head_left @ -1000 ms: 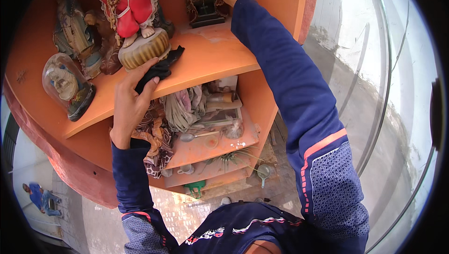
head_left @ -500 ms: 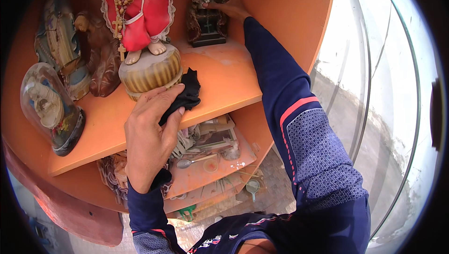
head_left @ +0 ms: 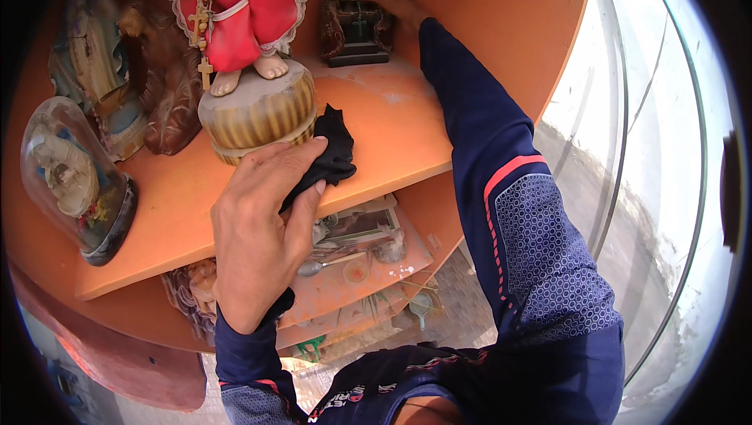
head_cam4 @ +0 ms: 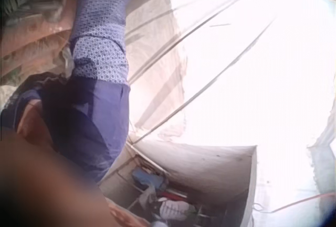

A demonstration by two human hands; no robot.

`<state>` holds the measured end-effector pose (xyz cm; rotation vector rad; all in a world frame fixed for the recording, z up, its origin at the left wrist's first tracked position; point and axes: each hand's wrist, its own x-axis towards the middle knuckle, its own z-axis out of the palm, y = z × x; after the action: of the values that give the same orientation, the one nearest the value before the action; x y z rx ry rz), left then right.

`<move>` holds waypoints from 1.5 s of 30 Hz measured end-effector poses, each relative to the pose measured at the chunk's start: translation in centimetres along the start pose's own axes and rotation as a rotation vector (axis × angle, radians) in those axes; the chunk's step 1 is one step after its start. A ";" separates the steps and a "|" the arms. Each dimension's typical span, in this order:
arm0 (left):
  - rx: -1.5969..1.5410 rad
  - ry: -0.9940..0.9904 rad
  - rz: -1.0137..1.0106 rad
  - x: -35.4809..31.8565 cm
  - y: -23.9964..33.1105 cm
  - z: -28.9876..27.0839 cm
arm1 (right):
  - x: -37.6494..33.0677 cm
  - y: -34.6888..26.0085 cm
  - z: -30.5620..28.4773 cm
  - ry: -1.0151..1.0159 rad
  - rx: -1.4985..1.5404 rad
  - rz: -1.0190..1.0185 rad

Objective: The person wipes several small decorative figurines and a shelf with a dark cloth. They pick up each figurine, wipe it, and place it back on the shelf. The person also wipes the shelf surface between items.

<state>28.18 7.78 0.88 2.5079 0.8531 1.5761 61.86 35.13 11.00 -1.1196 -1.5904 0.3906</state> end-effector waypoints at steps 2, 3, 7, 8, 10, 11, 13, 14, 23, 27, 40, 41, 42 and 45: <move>-0.026 0.009 -0.008 0.0 0.0 0.0 | -0.3 -0.6 0.3 0.056 -0.104 -0.001; -0.034 0.010 -0.015 0.0 0.0 0.0 | -0.5 -0.8 0.7 0.135 -0.178 0.008; -0.045 0.029 0.014 0.0 -0.2 0.1 | -2.3 -2.5 1.8 0.133 -0.164 0.083; -0.050 0.035 0.014 0.0 -0.3 0.2 | -3.1 -3.2 1.8 0.051 -0.082 0.127; -0.055 0.042 0.008 -0.1 -0.4 0.3 | -4.5 -5.0 1.6 -0.108 0.089 0.218; -0.057 0.042 0.004 -0.1 -0.5 0.3 | -5.0 -5.9 1.3 -0.183 0.179 0.266; -0.052 0.036 0.002 -0.2 -0.6 0.4 | -5.9 -7.2 0.5 -0.292 0.103 0.309; -0.072 0.021 -0.004 -0.3 -0.7 0.4 | -6.6 -7.2 0.1 -0.342 0.068 0.335; -0.104 -0.041 -0.015 -1.0 -2.4 0.1 | -7.9 -2.3 0.8 -0.199 0.300 0.390; -0.075 -0.019 -0.016 -0.9 -2.7 0.0 | -6.8 -2.0 1.4 -0.270 0.215 0.279; -0.051 -0.021 -0.061 -0.4 -0.9 0.1 | -8.4 -5.4 3.3 0.043 -0.077 0.000; -0.062 -0.029 -0.073 -0.5 -1.0 0.0 | -8.7 -5.7 3.5 0.040 -0.036 -0.027; -0.071 -0.028 -0.070 -0.5 -1.1 0.0 | -8.9 -5.9 3.6 0.039 0.002 -0.053; -0.031 -0.047 -0.054 -0.5 -1.3 -0.2 | -9.8 -7.3 3.1 0.231 -0.017 -0.141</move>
<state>27.34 8.56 0.14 2.4685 0.8758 1.4959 55.34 24.39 9.60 -1.0190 -1.4599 0.1484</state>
